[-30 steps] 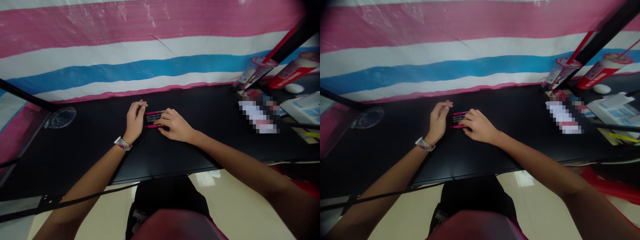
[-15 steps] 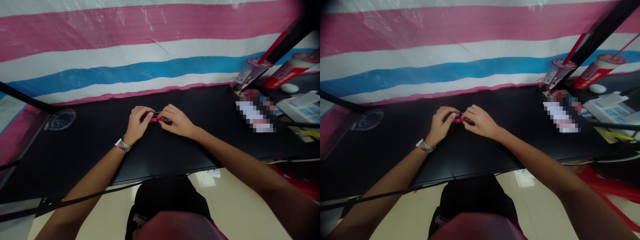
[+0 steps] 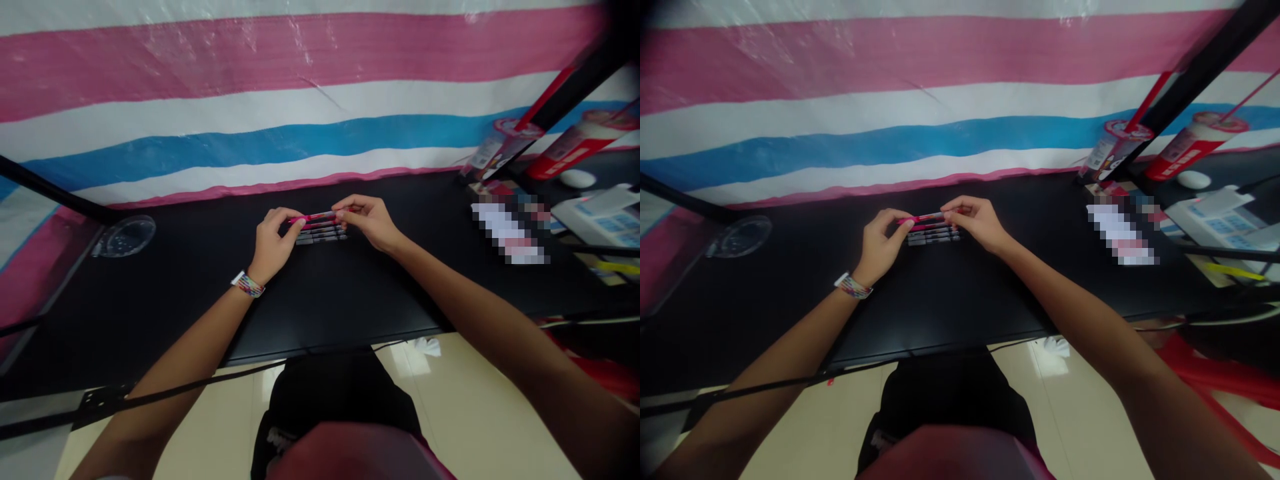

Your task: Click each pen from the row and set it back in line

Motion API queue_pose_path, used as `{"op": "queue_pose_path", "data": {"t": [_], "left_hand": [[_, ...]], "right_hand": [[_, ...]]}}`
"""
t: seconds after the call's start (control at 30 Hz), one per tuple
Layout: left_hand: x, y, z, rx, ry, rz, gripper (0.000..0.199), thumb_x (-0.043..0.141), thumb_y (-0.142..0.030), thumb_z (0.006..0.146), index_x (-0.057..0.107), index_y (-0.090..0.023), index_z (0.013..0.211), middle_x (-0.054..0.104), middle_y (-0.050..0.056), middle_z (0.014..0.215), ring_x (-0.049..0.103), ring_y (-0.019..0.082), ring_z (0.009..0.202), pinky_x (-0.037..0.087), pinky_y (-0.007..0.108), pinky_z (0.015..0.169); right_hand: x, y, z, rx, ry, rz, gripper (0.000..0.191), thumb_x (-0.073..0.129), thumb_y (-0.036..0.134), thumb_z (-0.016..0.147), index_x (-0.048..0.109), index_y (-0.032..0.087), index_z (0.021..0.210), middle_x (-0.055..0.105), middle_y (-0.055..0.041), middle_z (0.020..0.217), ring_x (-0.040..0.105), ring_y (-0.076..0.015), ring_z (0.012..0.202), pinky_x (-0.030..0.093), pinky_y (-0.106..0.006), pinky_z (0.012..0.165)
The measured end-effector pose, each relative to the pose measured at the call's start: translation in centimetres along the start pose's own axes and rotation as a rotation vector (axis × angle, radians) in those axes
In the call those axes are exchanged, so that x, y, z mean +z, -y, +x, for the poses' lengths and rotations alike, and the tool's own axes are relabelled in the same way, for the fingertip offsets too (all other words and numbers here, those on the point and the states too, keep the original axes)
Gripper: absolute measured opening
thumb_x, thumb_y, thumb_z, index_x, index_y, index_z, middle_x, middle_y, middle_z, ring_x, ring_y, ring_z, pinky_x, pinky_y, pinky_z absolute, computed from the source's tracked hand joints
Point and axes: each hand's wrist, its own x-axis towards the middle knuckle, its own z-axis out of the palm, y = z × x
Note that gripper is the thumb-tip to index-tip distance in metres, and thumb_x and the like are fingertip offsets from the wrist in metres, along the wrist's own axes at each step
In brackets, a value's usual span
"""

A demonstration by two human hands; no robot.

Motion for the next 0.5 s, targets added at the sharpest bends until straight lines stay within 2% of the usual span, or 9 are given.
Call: {"op": "queue_pose_path", "data": {"t": [0.13, 0.2, 0.27, 0.33, 0.37, 0.43, 0.5], "left_hand": [[0.0, 0.2, 0.0, -0.042, 0.014, -0.004, 0.045, 0.058, -0.041, 0.115, 0.066, -0.024, 0.074, 0.069, 0.002, 0.075, 0.064, 0.022, 0.083, 0.049, 0.039, 0.083], [0.0, 0.3, 0.1, -0.076, 0.024, -0.018, 0.055, 0.052, -0.045, 0.117, 0.063, -0.024, 0.068, 0.065, 0.002, 0.068, 0.063, 0.022, 0.078, 0.049, 0.039, 0.082], [0.1, 0.4, 0.2, -0.097, 0.009, -0.061, 0.044, 0.060, -0.047, 0.114, 0.070, -0.024, 0.078, 0.072, 0.002, 0.077, 0.066, 0.021, 0.083, 0.052, 0.038, 0.086], [0.1, 0.6, 0.4, -0.089, -0.019, -0.121, 0.022, 0.075, -0.044, 0.105, 0.077, -0.024, 0.097, 0.080, 0.003, 0.096, 0.071, 0.021, 0.093, 0.056, 0.038, 0.093], [0.2, 0.8, 0.4, -0.083, -0.032, -0.144, 0.018, 0.081, -0.042, 0.101, 0.078, -0.025, 0.104, 0.081, 0.004, 0.104, 0.073, 0.022, 0.097, 0.057, 0.038, 0.095], [0.2, 1.0, 0.5, -0.095, -0.021, -0.151, 0.017, 0.080, -0.041, 0.101, 0.079, -0.024, 0.101, 0.081, 0.004, 0.100, 0.073, 0.022, 0.096, 0.057, 0.038, 0.095], [0.2, 1.3, 0.6, -0.147, 0.012, -0.149, 0.035, 0.066, -0.045, 0.110, 0.077, -0.024, 0.085, 0.077, 0.003, 0.082, 0.072, 0.021, 0.085, 0.057, 0.038, 0.089]], "right_hand": [[0.4, -0.2, -0.1, -0.015, -0.016, -0.002, 0.025, 0.099, 0.038, 0.078, 0.089, 0.024, 0.096, 0.083, -0.0048, 0.091, 0.069, -0.0178, 0.074, 0.059, -0.040, 0.076], [0.4, -0.4, -0.1, -0.019, -0.020, -0.009, 0.026, 0.099, 0.039, 0.078, 0.090, 0.024, 0.097, 0.083, -0.0049, 0.092, 0.070, -0.0182, 0.074, 0.059, -0.040, 0.076], [0.3, -0.6, 0.0, -0.020, -0.036, -0.008, 0.026, 0.099, 0.039, 0.079, 0.090, 0.025, 0.098, 0.083, -0.0043, 0.089, 0.069, -0.0182, 0.073, 0.059, -0.040, 0.076], [0.1, -0.9, 0.2, -0.016, -0.055, 0.011, 0.026, 0.099, 0.039, 0.080, 0.090, 0.025, 0.099, 0.082, -0.0038, 0.087, 0.069, -0.0181, 0.073, 0.059, -0.040, 0.076], [-0.1, -1.1, 0.3, -0.012, -0.062, 0.025, 0.025, 0.099, 0.039, 0.080, 0.090, 0.025, 0.099, 0.082, -0.0037, 0.087, 0.069, -0.0181, 0.073, 0.059, -0.040, 0.076], [-0.3, -1.3, 0.5, 0.003, -0.068, 0.049, 0.026, 0.099, 0.040, 0.080, 0.090, 0.026, 0.100, 0.082, -0.0037, 0.089, 0.070, -0.0182, 0.073, 0.060, -0.041, 0.078], [-0.5, -1.5, 0.6, 0.017, -0.067, 0.068, 0.028, 0.099, 0.040, 0.080, 0.090, 0.026, 0.101, 0.082, -0.0037, 0.090, 0.070, -0.0182, 0.074, 0.060, -0.042, 0.080]]}}
